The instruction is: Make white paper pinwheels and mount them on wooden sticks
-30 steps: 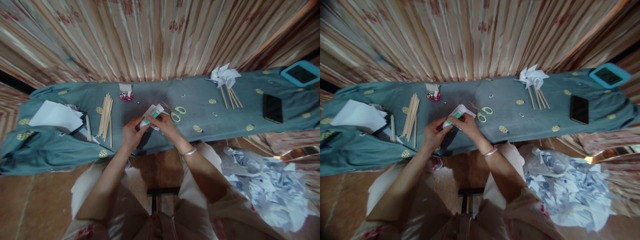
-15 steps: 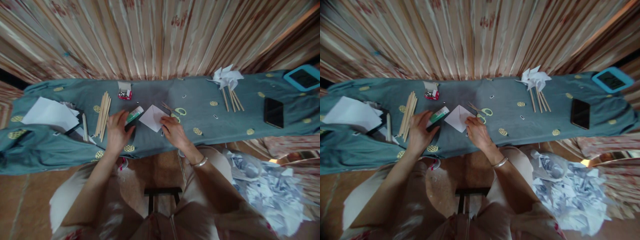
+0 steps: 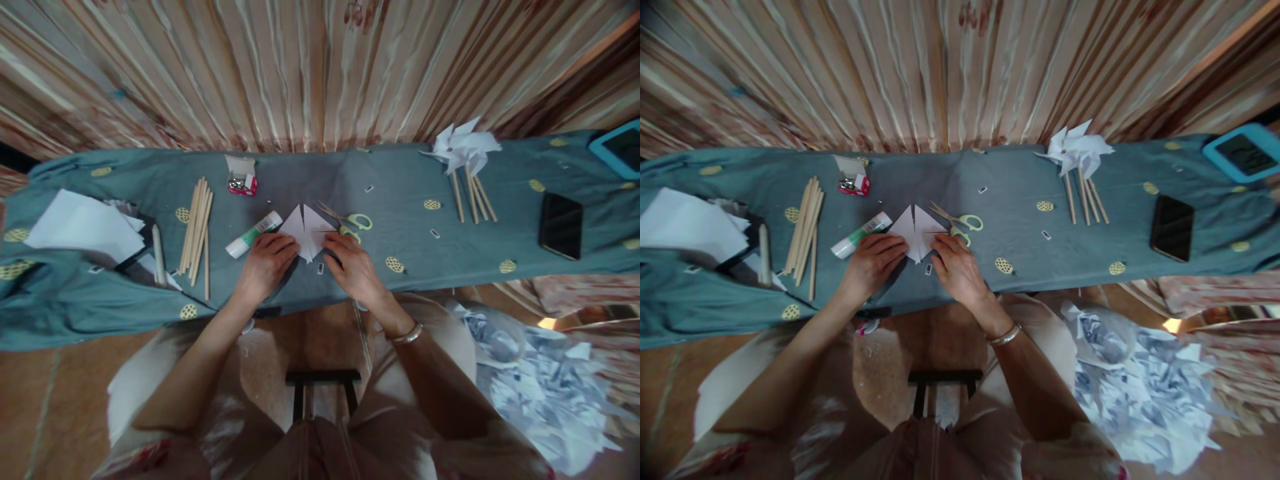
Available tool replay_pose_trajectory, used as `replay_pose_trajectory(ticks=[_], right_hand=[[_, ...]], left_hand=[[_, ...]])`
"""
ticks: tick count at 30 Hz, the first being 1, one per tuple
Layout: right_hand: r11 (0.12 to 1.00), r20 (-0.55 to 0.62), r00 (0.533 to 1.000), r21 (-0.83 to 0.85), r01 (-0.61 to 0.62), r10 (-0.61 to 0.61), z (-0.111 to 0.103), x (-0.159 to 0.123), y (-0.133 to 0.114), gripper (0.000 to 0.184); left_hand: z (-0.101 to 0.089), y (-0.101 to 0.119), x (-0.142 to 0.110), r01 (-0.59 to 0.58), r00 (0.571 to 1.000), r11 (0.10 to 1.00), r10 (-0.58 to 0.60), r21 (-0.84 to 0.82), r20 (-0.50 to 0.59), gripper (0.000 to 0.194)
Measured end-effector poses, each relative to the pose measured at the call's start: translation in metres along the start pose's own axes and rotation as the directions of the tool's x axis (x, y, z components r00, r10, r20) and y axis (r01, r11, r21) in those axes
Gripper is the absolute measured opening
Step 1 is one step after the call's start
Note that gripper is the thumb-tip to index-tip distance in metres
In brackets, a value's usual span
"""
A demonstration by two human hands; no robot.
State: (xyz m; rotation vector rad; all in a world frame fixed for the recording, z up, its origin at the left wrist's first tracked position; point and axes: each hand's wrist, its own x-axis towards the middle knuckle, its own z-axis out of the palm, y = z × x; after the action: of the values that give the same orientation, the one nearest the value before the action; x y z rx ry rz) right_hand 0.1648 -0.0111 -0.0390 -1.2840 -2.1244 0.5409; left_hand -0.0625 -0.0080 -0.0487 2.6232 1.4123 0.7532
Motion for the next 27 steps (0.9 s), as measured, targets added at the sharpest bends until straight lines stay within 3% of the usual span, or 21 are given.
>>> replay_pose_trajectory(ticks=[7, 15, 21, 27], right_hand=[[0.994, -0.008, 0.999, 0.097, -0.043, 0.044, -0.009, -0.006, -0.004, 0.024], [0.974, 0.058, 0.998, 0.223, -0.04, 0.027, -0.014, -0.031, -0.006, 0.014], [0.957, 0.054, 0.997, 0.279, -0.075, 0.062, -0.01, -0.029, -0.008, 0.006], [0.965, 0.058, 0.993, 0.24, -0.11, 0.099, -0.004, -0.019, -0.012, 0.009]], left_hand=[[-0.003, 0.014, 0.004, 0.02, 0.999, 0.996, -0.023, -0.088, -0.028, 0.024], [-0.006, 0.049, -0.021, -0.049, 0.998, 0.966, 0.041, -0.252, -0.038, 0.018], [-0.006, 0.053, -0.019, -0.037, 0.999, 0.954, 0.023, -0.298, -0.049, 0.016], [-0.007, 0.055, -0.021, 0.023, 0.998, 0.954, -0.038, -0.3, -0.045, 0.017]])
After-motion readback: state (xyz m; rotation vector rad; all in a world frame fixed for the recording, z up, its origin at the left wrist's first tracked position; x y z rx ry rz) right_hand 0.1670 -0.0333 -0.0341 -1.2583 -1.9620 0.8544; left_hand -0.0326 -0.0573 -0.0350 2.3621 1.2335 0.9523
